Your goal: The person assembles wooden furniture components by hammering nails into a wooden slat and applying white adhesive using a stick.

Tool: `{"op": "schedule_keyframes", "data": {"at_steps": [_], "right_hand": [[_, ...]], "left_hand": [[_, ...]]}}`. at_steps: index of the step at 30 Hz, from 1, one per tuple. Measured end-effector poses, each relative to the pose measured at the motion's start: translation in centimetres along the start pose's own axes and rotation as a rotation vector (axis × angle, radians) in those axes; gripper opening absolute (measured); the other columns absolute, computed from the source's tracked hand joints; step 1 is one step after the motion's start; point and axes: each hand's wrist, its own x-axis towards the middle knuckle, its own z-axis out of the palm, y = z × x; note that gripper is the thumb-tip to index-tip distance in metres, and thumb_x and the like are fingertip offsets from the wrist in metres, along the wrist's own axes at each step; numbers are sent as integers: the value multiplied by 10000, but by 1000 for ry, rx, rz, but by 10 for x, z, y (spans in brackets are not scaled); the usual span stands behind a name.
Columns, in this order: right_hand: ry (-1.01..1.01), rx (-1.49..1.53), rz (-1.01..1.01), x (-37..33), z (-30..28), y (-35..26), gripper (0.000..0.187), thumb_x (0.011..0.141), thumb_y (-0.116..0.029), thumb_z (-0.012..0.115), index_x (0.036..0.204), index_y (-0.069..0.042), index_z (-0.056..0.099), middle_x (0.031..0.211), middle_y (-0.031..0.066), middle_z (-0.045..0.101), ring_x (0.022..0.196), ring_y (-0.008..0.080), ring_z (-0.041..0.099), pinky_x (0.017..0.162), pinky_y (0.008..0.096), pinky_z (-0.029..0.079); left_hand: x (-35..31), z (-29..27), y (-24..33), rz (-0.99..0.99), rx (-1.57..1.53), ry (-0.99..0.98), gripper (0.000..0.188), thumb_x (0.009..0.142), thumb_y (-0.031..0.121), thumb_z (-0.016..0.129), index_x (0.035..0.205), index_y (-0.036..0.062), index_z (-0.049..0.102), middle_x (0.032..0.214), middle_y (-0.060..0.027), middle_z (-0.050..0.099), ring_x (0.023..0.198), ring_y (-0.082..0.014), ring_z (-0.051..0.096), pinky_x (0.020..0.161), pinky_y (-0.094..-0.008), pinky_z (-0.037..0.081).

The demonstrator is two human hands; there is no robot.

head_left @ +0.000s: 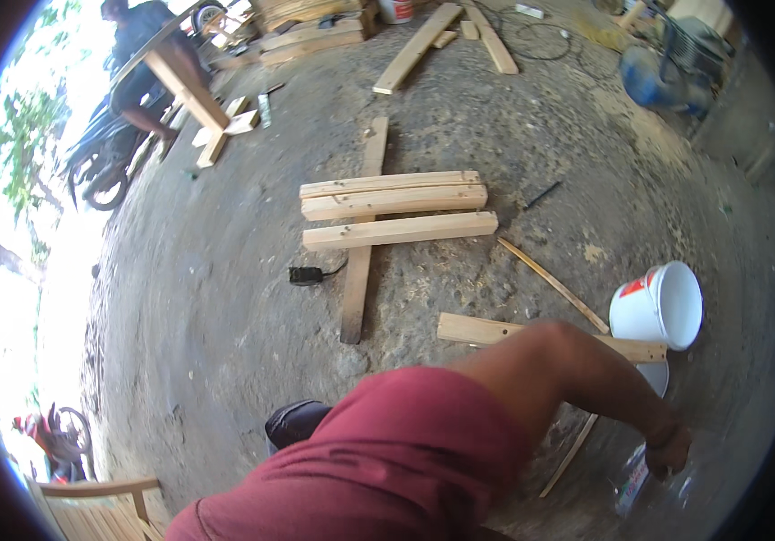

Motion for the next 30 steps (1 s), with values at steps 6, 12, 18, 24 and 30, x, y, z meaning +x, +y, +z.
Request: {"op": "schedule_keyframes", "data": {"at_steps": [6,12,18,24,30], "right_hand": [[208,251,-238,37,100,-1,382,1058,-310,531,1080,52,650,972,185,661,906,316,627,811,428,518],[111,582,-416,70,191,-109,418,1039,-357,562,1031,53,642,999,188,647,903,327,625,817,414,507],[-396,665,-257,68,276,-92,459,894,-225,703,1272,3,578,1197,229,620,1171,401,583,1013,486,453],[-512,-143,-401,-16,345,-54,594,857,-418,733,1337,-101,586,1236,160,588,1123,376,580,929,496,493],[-402,-113,-307,-21,372,-48,518,866,-398,733,1278,-101,631,1158,140,601,979,354,626,826,465,538]], "left_hand": [[-113,-65,68,-33,-522,191,239,933,285,632,900,85,759,828,-172,730,787,-344,707,696,-416,553],[-263,-202,206,-471,-393,269,213,912,199,613,791,27,648,704,-180,657,700,-410,645,650,-464,499],[-337,-270,252,-798,112,15,85,813,78,635,834,0,659,873,-212,673,835,-407,677,764,-476,572],[-399,-273,271,-1131,320,383,166,870,54,691,1034,59,717,943,-125,624,882,-321,636,757,-415,534],[-397,-253,263,-1098,329,342,212,839,86,760,1048,68,729,934,-92,632,855,-275,634,740,-408,526]]}}
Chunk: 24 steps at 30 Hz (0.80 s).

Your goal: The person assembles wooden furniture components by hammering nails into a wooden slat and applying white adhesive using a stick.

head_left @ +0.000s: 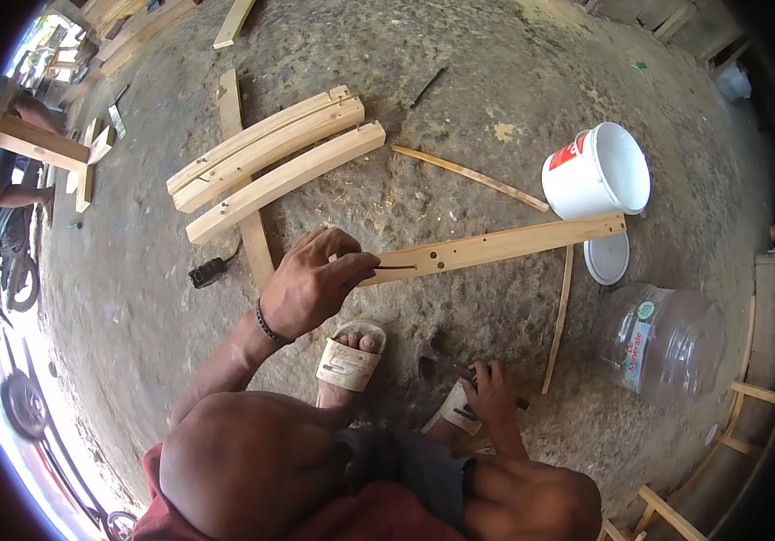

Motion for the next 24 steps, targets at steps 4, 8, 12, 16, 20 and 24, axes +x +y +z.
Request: {"op": "schedule_keyframes", "data": {"at_steps": [4,8,12,16,20,24], "right_hand": [[-56,-22,-30,-7,-11,2,447,883,-354,733,1230,-85,652,1048,136,647,855,374,667,760,471,556],[-128,401,33,-14,-67,-13,377,945,-316,675,1200,-40,655,1012,174,696,787,334,708,729,449,563],[41,944,23,-28,-100,-27,330,1005,-337,591,1016,-11,640,782,81,628,658,160,593,629,335,509],[40,1021,-23,-20,-148,-30,395,1047,-375,509,923,-7,576,690,58,572,597,83,530,543,259,443],[102,966,-113,13,-194,-51,387,1065,-349,463,875,-16,517,619,46,536,503,78,484,471,251,395],[183,862,-152,42,-212,-78,269,1043,-238,525,918,-1,555,614,35,561,499,97,530,474,262,420]], "left_hand": [[10,14,-6,38,30,6,223,814,81,771,1035,74,743,942,-78,626,881,-266,634,773,-400,524],[13,29,-16,72,-12,-3,272,802,75,771,1070,73,727,965,-96,629,900,-292,638,791,-409,528],[11,32,-18,47,-76,-1,309,792,35,765,1097,71,724,975,-112,633,882,-300,660,759,-403,546],[9,32,-21,26,-129,-43,329,821,20,714,1148,54,703,1029,-141,643,921,-316,667,774,-402,567],[12,32,-20,31,-142,-65,329,832,20,708,1161,39,698,1043,-153,648,930,-319,667,783,-400,574],[10,29,-20,23,-123,-47,306,828,35,733,1133,51,717,1013,-139,649,902,-305,674,759,-397,575]]}}
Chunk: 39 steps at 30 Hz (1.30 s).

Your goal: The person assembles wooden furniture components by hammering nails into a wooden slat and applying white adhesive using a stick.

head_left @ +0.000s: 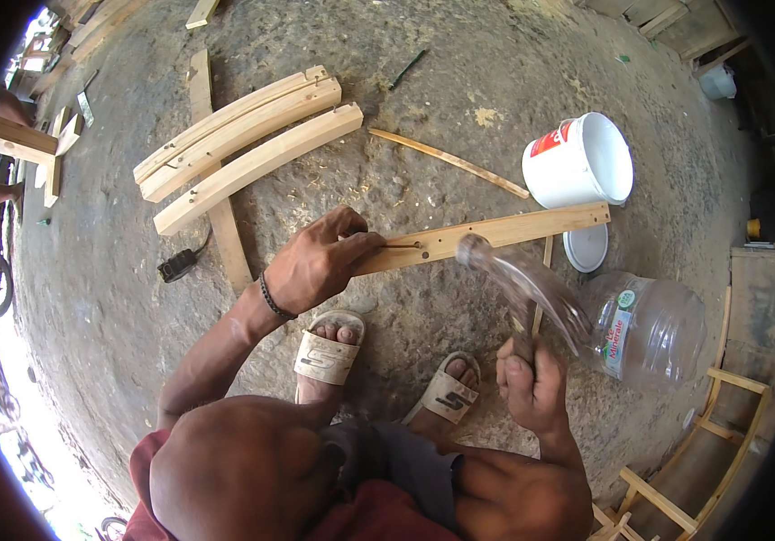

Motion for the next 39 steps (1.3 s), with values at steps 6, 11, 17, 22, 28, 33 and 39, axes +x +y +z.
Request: {"op": "schedule_keyframes", "data": {"at_steps": [6,11,17,22,28,33,39], "right_hand": [[-93,-293,32,20,1,-6,174,968,-110,632,1046,41,598,740,171,673,690,310,717,584,391,524],[-103,-327,58,26,11,-5,171,976,-128,625,1018,34,590,676,179,626,650,358,684,573,426,503],[-130,-411,78,25,20,13,208,998,-189,600,957,9,554,729,237,643,675,432,673,572,491,489],[-154,-393,151,27,24,10,227,1011,-213,577,950,3,546,682,222,635,677,442,672,584,505,493],[-125,-413,115,25,24,13,232,1015,-218,570,960,6,539,644,207,626,658,450,668,572,501,496],[-113,-421,91,23,26,15,254,1014,-217,574,995,35,546,668,230,625,640,439,673,557,482,501],[-148,-235,170,25,22,4,250,1023,-200,557,1020,50,564,661,189,570,562,337,591,551,427,454]], "left_hand": [[3,5,3,-12,-11,27,295,820,36,748,1112,66,730,995,-127,651,879,-296,683,740,-397,577],[-3,7,0,-24,7,72,326,782,11,754,1102,72,736,971,-119,646,866,-290,679,730,-401,570],[-3,5,2,-12,15,32,296,844,38,705,1140,60,713,1024,-133,651,895,-295,673,753,-393,575],[-3,6,7,-71,-27,85,281,813,14,730,1089,66,725,980,-115,643,877,-302,670,757,-405,563],[-4,13,9,-106,-10,117,252,827,29,727,1076,65,717,985,-116,639,904,-306,664,781,-404,560],[-5,15,8,-117,-58,131,245,826,19,723,1066,65,709,982,-112,634,907,-309,654,784,-399,551],[-5,16,7,-102,-69,142,227,814,9,729,1035,52,698,960,-115,616,877,-306,647,759,-402,548]]}}
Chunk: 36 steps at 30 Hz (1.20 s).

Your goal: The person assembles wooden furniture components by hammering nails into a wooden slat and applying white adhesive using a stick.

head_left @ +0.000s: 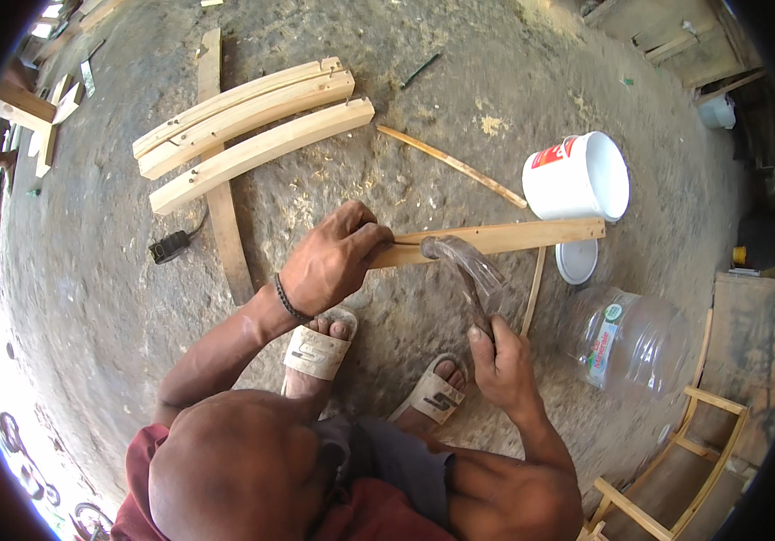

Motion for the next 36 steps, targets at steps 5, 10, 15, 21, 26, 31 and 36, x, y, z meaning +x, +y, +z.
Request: {"op": "schedule_keyframes", "data": {"at_steps": [5,10,15,21,26,31,36], "right_hand": [[153,223,-180,-8,-36,4,247,1038,-243,554,1067,0,591,647,47,576,527,130,518,479,312,418],[67,1285,-697,-46,-119,-40,325,978,-430,611,989,-107,573,679,2,541,538,95,492,481,283,428],[206,175,-418,-28,-75,-32,276,992,-330,577,903,-69,585,691,80,597,578,212,570,556,379,473],[158,380,156,3,-12,41,295,1033,-260,549,925,12,583,659,122,604,588,212,630,546,383,464],[233,60,-54,-4,-15,16,239,1014,-221,587,942,7,586,663,152,605,575,273,630,540,382,461],[191,-97,-91,-1,0,13,201,976,-178,642,956,17,595,682,198,617,593,384,632,553,418,473],[157,-58,-94,-4,0,7,209,972,-173,647,964,29,597,693,207,628,630,396,659,557,432,480]], "left_hand": [[2,5,2,-5,5,-33,173,865,43,677,1036,23,678,966,-135,606,892,-318,639,776,-412,552],[-5,0,-3,7,-5,-18,167,864,27,671,1031,16,664,946,-140,586,869,-323,626,762,-414,543],[7,11,5,27,-43,-7,193,818,2,712,1004,38,674,934,-128,599,867,-324,632,750,-414,544],[6,-3,-4,59,27,-6,145,837,6,692,980,25,678,921,-137,594,849,-321,620,754,-412,528],[-5,-3,1,20,-3,-47,156,845,33,719,996,22,681,918,-130,592,835,-322,612,745,-408,521],[-2,-11,2,41,25,-92,187,848,11,669,1036,7,667,974,-136,599,878,-318,639,771,-411,559],[-2,-11,0,47,4,-90,206,840,8,674,1045,7,672,965,-137,610,888,-319,640,778,-403,562]]}}
